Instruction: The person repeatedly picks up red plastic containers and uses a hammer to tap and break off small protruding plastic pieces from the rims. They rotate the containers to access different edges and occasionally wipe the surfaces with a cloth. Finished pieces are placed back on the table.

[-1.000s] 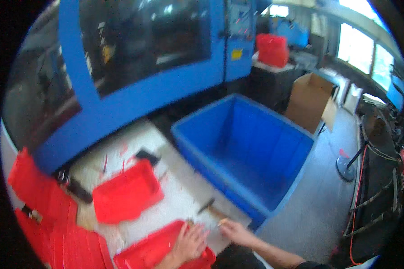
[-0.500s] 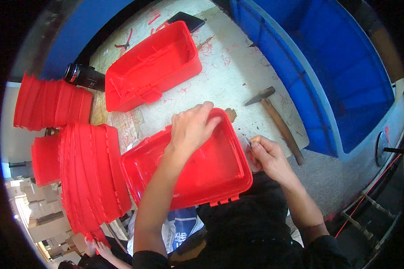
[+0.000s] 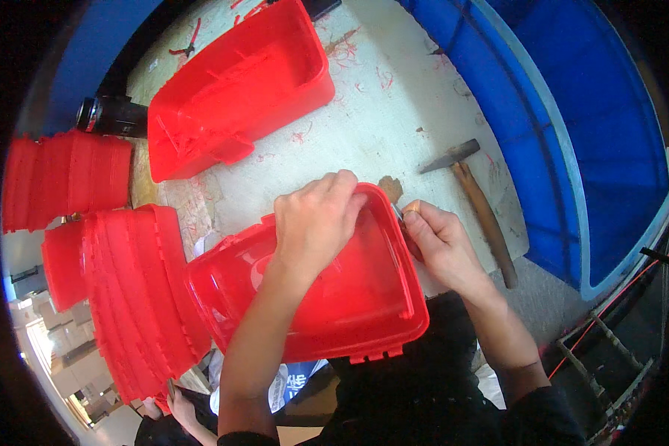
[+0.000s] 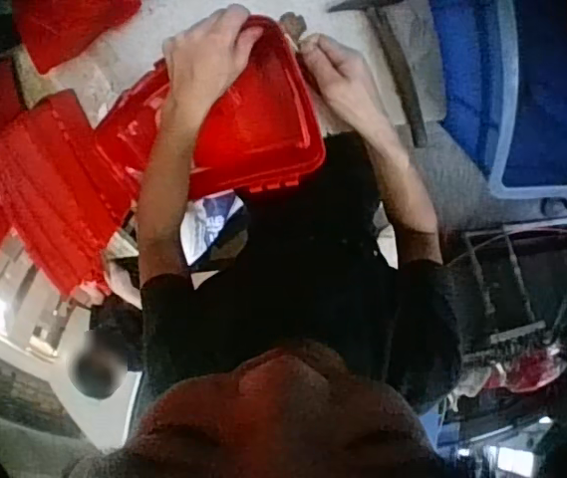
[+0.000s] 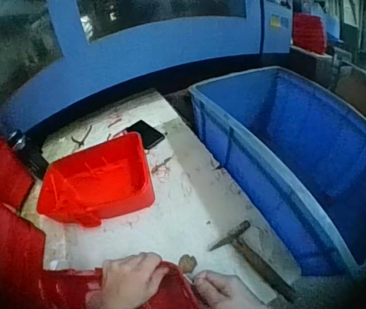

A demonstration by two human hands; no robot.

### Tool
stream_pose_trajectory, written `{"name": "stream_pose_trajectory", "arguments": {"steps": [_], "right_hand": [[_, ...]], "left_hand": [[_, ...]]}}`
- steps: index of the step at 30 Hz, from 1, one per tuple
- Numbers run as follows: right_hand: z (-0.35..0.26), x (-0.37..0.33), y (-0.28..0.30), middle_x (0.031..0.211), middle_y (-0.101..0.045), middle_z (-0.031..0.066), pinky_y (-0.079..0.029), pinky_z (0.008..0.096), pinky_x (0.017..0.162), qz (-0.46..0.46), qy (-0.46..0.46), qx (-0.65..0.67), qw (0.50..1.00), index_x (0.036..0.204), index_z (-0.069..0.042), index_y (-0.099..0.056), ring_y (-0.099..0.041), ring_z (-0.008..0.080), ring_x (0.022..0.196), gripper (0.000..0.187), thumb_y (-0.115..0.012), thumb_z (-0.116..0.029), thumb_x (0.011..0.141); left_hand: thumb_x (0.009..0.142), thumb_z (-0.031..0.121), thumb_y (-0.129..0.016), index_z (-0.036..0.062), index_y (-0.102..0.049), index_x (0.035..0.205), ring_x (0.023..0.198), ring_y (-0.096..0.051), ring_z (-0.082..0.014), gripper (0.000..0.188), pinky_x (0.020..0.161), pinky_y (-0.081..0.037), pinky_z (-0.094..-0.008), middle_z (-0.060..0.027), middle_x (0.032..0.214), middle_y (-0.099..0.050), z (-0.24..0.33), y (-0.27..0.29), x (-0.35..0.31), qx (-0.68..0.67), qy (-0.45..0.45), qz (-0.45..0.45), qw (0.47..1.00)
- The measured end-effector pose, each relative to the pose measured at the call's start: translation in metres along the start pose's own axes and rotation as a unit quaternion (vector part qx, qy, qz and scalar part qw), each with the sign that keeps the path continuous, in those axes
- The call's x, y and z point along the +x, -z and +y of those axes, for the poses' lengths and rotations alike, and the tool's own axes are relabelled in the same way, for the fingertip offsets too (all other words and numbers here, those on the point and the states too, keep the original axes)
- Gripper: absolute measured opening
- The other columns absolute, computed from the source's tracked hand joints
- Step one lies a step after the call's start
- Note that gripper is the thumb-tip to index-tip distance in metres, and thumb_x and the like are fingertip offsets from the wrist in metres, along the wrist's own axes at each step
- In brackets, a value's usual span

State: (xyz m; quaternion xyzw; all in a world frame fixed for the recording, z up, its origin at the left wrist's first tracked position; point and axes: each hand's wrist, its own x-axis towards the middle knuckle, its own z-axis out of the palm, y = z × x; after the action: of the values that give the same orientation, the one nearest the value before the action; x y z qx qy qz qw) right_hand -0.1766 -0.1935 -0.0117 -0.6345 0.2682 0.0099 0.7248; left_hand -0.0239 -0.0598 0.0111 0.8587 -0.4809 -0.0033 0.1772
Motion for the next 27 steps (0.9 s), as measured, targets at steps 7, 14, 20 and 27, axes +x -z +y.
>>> {"name": "stream_pose_trajectory", "arguments": {"steps": [7,14,20,27], "right_hand": [[-0.001,-0.028,0.006,0.067,-0.051,0.0015,-0.043,0.0284,0.061,-0.023,-0.015,-0.025,0.999,0.090,0.000,-0.058,-0.046,0.0079,0.066,0.025,-0.050,-0.018,0.105],[0.007,-0.060,0.006,0.067,-0.047,-0.0007,-0.042,0.0267,0.059,-0.021,-0.021,-0.034,0.999,0.091,-0.001,-0.058,-0.044,0.0068,0.065,0.021,-0.049,-0.014,0.105],[0.025,-0.109,0.014,0.067,-0.051,0.0036,-0.045,0.0292,0.058,-0.032,-0.059,-0.091,0.994,0.094,-0.002,-0.059,-0.052,0.0104,0.062,0.015,-0.052,-0.011,0.103],[-0.001,-0.142,0.027,0.068,-0.061,0.0109,-0.052,0.0351,0.057,-0.051,-0.041,-0.249,0.966,0.101,-0.002,-0.063,-0.066,0.0211,0.061,0.008,-0.060,-0.006,0.096]], "left_hand": [[0.084,0.020,-0.074,0.0078,-0.057,0.083,0.063,-0.068,-0.0299,0.021,0.050,-0.050,-0.0419,-0.0086,0.074,-0.067,-0.001,0.000,0.001,0.006,-0.003,0.007,1.000],[0.083,0.019,-0.074,0.0064,-0.058,0.084,0.063,-0.067,-0.0322,0.020,0.049,-0.048,-0.0425,-0.0101,0.075,-0.068,-0.001,0.002,0.000,0.012,-0.006,0.003,1.000],[0.084,0.018,-0.073,0.0061,-0.060,0.085,0.064,-0.067,-0.0343,0.018,0.051,-0.048,-0.0444,-0.0108,0.076,-0.068,-0.002,0.002,-0.001,-0.007,-0.008,0.014,1.000],[0.089,0.021,-0.069,0.0053,-0.064,0.090,0.072,-0.069,-0.0359,0.016,0.060,-0.054,-0.0483,-0.0129,0.081,-0.071,-0.006,0.000,-0.002,-0.008,0.016,-0.009,1.000]]}}
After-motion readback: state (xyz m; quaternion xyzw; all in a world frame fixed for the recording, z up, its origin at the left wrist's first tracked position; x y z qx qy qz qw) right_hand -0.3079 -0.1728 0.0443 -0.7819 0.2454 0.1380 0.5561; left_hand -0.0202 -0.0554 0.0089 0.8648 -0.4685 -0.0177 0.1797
